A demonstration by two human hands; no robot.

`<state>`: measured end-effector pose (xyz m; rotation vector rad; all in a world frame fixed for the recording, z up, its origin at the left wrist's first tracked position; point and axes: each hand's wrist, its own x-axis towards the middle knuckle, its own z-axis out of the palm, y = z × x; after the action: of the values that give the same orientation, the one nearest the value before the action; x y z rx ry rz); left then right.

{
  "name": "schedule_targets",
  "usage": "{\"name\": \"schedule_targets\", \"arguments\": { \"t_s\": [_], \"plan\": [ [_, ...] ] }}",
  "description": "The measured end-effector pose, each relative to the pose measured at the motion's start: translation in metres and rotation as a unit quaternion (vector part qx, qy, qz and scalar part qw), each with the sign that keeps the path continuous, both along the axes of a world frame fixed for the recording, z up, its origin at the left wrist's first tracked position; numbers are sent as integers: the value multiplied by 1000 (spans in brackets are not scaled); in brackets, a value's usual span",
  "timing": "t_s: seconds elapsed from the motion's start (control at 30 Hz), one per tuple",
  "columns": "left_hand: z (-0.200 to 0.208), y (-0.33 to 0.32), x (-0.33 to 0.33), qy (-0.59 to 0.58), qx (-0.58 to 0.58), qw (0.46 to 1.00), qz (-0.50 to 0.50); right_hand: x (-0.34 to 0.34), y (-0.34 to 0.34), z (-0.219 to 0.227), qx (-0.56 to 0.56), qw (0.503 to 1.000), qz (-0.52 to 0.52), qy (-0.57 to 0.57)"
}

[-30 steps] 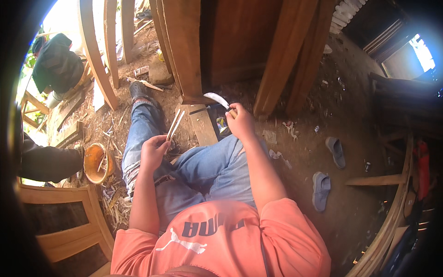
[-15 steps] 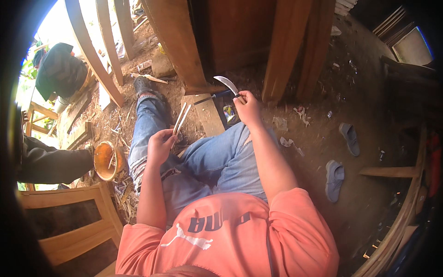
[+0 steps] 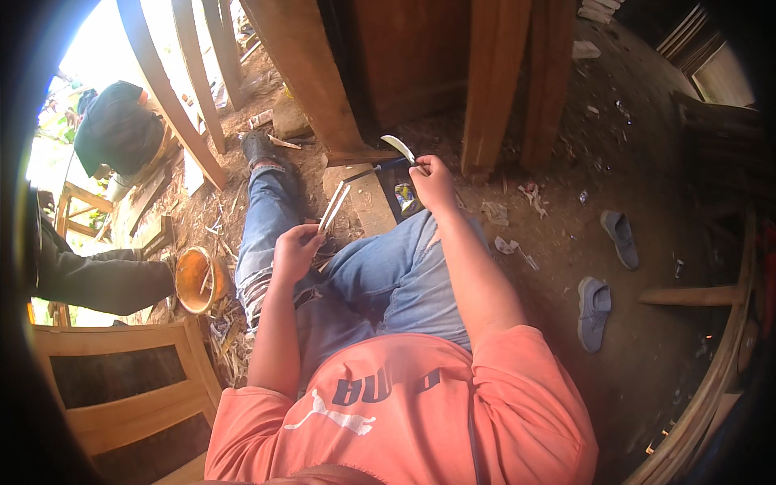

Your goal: The person sits on the ground and uses a hammer and chisel to shape and fit small wooden dowels into a wooden frame. They repeatedly measure, cut, and insert the dowels to join the wooden pieces.

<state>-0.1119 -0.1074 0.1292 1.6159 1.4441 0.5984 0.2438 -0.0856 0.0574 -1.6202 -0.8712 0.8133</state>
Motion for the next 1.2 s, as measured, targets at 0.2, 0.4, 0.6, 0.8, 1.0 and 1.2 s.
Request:
{"name": "schedule_targets", "arguments": {
  "t_s": [0.2, 0.4, 0.6, 0.8, 1.0, 1.2],
  "plan": [
    [-28, 18, 19, 15, 6, 1000, -12, 4, 2, -2, -10, 1000, 11, 4],
    [-92, 61, 58, 87, -69, 994, -9, -10, 1, 24, -37, 998, 24, 38],
    [-119, 59, 95, 178, 20, 982, -52, 10, 5, -21, -21, 998, 30, -53],
    [-144, 61, 91, 161, 82, 983, -42, -1, 4, -8, -46, 997, 44, -36],
    [-125, 67, 88, 101, 14, 995, 15, 2, 3, -9, -46, 997, 51, -33],
    [-63, 73, 68, -61, -110, 992, -1, 2, 6, -7, -55, 997, 30, -36]
  ]
}}
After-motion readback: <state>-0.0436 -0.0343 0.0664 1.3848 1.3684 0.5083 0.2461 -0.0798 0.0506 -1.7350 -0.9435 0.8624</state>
